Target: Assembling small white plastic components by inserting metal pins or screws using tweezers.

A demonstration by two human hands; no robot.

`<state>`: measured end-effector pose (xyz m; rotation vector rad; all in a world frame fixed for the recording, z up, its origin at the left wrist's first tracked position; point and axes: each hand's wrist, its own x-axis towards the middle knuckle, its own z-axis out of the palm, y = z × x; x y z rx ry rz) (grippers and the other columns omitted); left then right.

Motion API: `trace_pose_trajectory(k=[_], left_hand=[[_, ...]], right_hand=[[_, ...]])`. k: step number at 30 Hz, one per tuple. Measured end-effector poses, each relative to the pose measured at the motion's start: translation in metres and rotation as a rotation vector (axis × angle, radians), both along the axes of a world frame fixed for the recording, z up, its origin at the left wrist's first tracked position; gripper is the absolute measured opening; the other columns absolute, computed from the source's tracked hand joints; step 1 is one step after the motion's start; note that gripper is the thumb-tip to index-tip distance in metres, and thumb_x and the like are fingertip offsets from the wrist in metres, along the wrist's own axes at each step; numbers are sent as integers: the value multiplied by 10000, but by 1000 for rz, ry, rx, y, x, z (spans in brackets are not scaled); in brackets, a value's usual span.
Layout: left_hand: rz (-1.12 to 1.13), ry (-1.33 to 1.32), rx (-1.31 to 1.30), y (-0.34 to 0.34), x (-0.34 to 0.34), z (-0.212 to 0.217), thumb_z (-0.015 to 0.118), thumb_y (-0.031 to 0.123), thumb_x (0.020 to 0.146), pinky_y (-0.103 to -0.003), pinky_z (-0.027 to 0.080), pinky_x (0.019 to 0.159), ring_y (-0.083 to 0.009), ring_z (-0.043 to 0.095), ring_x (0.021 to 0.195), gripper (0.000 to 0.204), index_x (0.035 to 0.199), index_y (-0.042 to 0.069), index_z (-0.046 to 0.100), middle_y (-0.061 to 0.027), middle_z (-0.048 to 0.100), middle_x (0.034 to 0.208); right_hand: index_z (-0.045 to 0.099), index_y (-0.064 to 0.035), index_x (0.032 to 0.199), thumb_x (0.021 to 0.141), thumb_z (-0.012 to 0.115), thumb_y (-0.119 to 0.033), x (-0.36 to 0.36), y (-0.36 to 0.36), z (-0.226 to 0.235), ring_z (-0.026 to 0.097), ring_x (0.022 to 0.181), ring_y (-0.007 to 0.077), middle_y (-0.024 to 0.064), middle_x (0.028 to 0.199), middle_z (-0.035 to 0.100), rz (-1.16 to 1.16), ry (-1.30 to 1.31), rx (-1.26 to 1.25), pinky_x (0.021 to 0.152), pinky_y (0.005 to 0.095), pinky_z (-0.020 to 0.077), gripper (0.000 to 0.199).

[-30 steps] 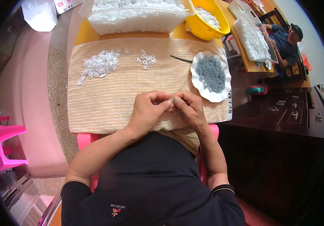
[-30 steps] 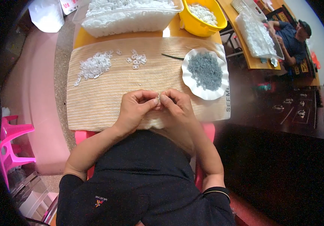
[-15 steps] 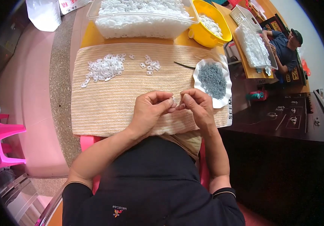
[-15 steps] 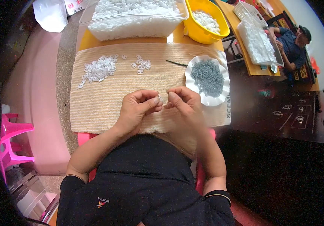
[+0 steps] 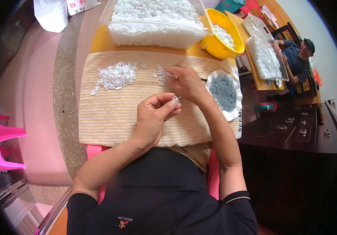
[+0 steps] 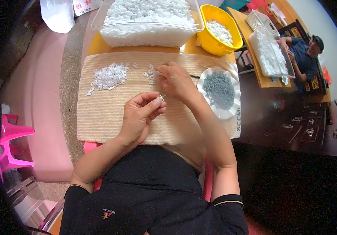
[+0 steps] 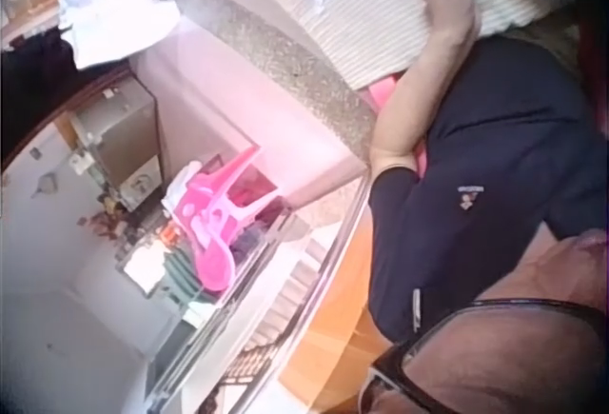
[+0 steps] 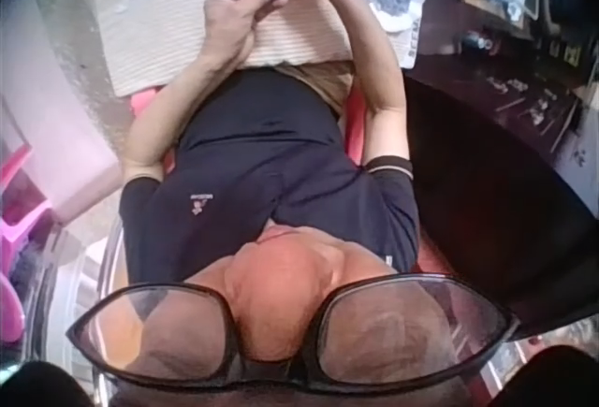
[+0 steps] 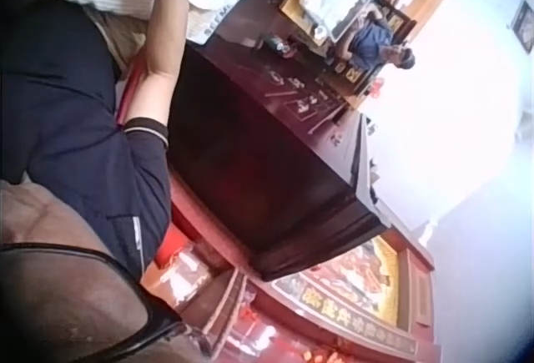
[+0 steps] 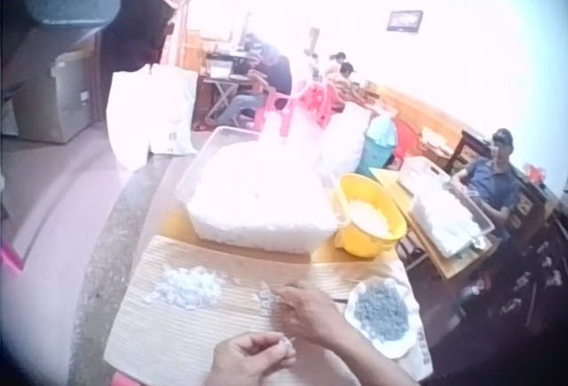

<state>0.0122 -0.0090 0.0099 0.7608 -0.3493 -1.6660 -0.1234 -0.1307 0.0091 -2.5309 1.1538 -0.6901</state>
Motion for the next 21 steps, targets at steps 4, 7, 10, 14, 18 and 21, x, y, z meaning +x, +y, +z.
trace_pose_trajectory(k=[4, 7, 10, 14, 18, 21], left_hand=[[7, 9, -2, 0, 2, 3, 631, 12, 881, -286, 576, 769, -159, 662, 834, 158, 1036, -14, 617, -87, 662, 919], [-1, 10, -7, -1, 2, 3, 635, 16, 880, -285, 577, 765, -158, 663, 831, 155, 1031, -11, 619, -85, 663, 917], [-9, 13, -10, -1, 2, 2, 638, 16, 878, -284, 577, 762, -158, 664, 827, 159, 1033, -9, 619, -85, 664, 915], [2, 3, -8, -1, 1, 1, 639, 14, 877, -285, 577, 758, -160, 664, 823, 159, 1033, -8, 619, -84, 664, 913], [26, 18, -3, 1, 1, 3, 631, 2, 875, -262, 575, 736, -143, 656, 798, 164, 1034, -36, 613, -89, 655, 909], [17, 12, 10, 1, 0, 3, 632, 0, 874, -261, 575, 731, -141, 655, 795, 165, 1034, -33, 612, -86, 656, 908]], right_hand=[[681, -12, 968, 800, 622, -88, 8, -5, 2, 604, 832, 385, 183, 881, 622, -7, 60, 81, 750, 432, 482, 193], [670, -2, 929, 813, 619, -110, 7, -5, 1, 604, 814, 373, 179, 876, 622, -10, 81, 78, 727, 428, 481, 166], [656, 6, 890, 818, 619, -123, 5, -4, -2, 600, 800, 372, 184, 851, 620, -6, 34, 65, 710, 431, 476, 152], [656, -3, 873, 828, 618, -146, 3, -1, 1, 604, 795, 363, 179, 813, 622, -48, 32, 110, 698, 425, 475, 155], [667, -15, 901, 837, 613, -167, 6, -1, 1, 604, 797, 365, 170, 847, 634, -57, 28, 78, 712, 433, 473, 174], [673, -19, 937, 833, 616, -176, 9, -7, -3, 610, 825, 368, 167, 898, 639, -53, 17, 43, 739, 436, 476, 196]])
